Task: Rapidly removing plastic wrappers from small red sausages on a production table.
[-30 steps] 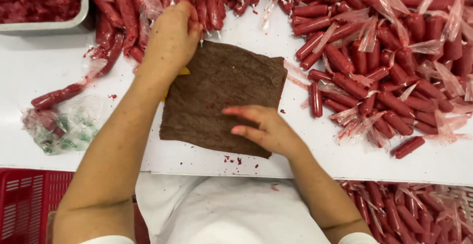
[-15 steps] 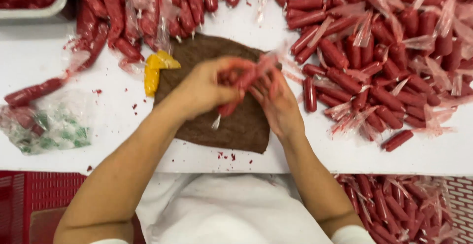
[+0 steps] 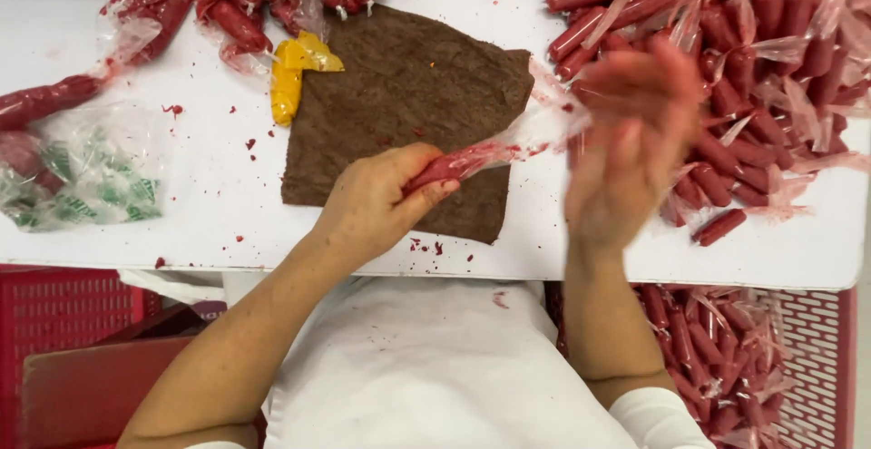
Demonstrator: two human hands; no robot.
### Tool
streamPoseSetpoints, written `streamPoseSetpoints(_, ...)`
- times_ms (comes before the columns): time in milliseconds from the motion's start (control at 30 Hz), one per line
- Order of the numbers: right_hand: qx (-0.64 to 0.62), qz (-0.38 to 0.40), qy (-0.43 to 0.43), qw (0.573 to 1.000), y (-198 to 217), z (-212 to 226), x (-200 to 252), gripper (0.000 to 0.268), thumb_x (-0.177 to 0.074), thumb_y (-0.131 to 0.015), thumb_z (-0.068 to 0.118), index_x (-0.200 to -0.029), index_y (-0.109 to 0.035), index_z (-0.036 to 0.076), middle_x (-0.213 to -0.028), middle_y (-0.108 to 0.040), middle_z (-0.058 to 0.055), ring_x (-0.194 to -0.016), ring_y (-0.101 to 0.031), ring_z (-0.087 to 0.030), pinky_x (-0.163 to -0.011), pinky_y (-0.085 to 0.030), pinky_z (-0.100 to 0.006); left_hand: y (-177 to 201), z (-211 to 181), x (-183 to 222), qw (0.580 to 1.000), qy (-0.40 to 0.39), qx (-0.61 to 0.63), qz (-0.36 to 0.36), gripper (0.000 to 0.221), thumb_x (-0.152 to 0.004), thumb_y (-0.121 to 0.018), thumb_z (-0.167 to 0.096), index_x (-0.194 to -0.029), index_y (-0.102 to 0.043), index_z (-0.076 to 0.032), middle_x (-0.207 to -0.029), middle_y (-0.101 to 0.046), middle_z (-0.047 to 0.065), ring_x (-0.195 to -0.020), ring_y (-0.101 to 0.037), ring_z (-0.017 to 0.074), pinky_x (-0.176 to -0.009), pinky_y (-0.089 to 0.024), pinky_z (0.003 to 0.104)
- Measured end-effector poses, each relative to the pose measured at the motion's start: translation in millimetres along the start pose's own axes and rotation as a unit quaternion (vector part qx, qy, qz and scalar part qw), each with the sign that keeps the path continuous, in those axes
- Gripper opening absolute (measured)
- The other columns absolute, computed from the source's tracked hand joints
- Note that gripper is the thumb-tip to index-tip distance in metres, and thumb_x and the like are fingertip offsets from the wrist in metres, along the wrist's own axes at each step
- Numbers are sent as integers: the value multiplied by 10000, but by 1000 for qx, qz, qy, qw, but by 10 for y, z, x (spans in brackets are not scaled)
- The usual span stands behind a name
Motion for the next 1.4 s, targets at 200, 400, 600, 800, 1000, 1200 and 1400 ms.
streamPoseSetpoints(200,723,412,144,535,-909,-10,587,558,-1062,-631,376,-1487,-573,18,-1407,-667,-126,-1348,-602,-288,-1228,-33,-627,-75,-236,95,989,-48,-138,32,169,-941,-574,-294,-1010,-613,-145,-895,-709,49,-807,-678,309,-621,-476,465)
streamPoseSetpoints(400,710,431,187,525,-1146,-118,562,213,-860,-471,-94,-934,-561,84,-791,-441,-49,-771,-466,-264,-1129,-333,-557,11,-158,185,996,-8,-91,16,288,-971,-602,-339,-799,-531,-120,-727,-618,32,-627,-570,261,-582,-431,420)
streamPoseSetpoints(600,721,415,220,510,-1181,-306,576,142,-947,-554,97,-832,-565,181,-788,-471,-12,-833,-520,-245,-1132,-282,-525,-41,-35,286,997,8,-51,64,304,-933,-641,-289,-755,-442,-143,-695,-582,32,-630,-562,265,-605,-418,424)
streamPoseSetpoints(800,726,452,326,403,-1138,-743,892,375,-1124,-258,130,-1407,-494,60,-1617,-307,-129,-1534,-188,-216,-1230,-242,-642,-185,668,317,977,177,118,21,704,-586,-700,-44,-1282,-634,-119,-977,-746,23,-837,-695,143,-699,-569,290)
streamPoseSetpoints(1000,581,458,440,509,-1280,3,593,211,-1087,-487,214,-1006,-672,275,-1097,-640,178,-1378,-541,-217,-1226,99,-692,-63,210,605,969,104,168,145,91,-825,-753,-128,-880,-708,-71,-634,-600,48,-631,-591,194,-578,-500,330)
streamPoseSetpoints(1200,583,486,447,475,-1368,-114,575,225,-1089,-672,151,-900,-728,258,-1038,-659,104,-1261,-752,-320,-1150,209,-742,112,100,581,955,64,53,286,474,-815,-715,-476,-1181,-665,-179,-786,-526,-47,-705,-500,132,-633,-411,292)
streamPoseSetpoints(1400,600,429,546,397,-1878,-106,469,291,-1115,-396,241,-892,-583,247,-918,-495,117,-1380,-532,-143,-1238,-62,-675,600,-77,508,942,34,334,8,580,-813,-804,-231,-1333,-567,-134,-660,-425,-106,-590,-382,-20,-481,-353,169)
Point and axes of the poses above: each hand's wrist, its own x-axis away from the middle knuckle, its own y-axis out of the back of the hand, z = x × y, the point moved 10 cm from there along -x, towards the middle knuckle
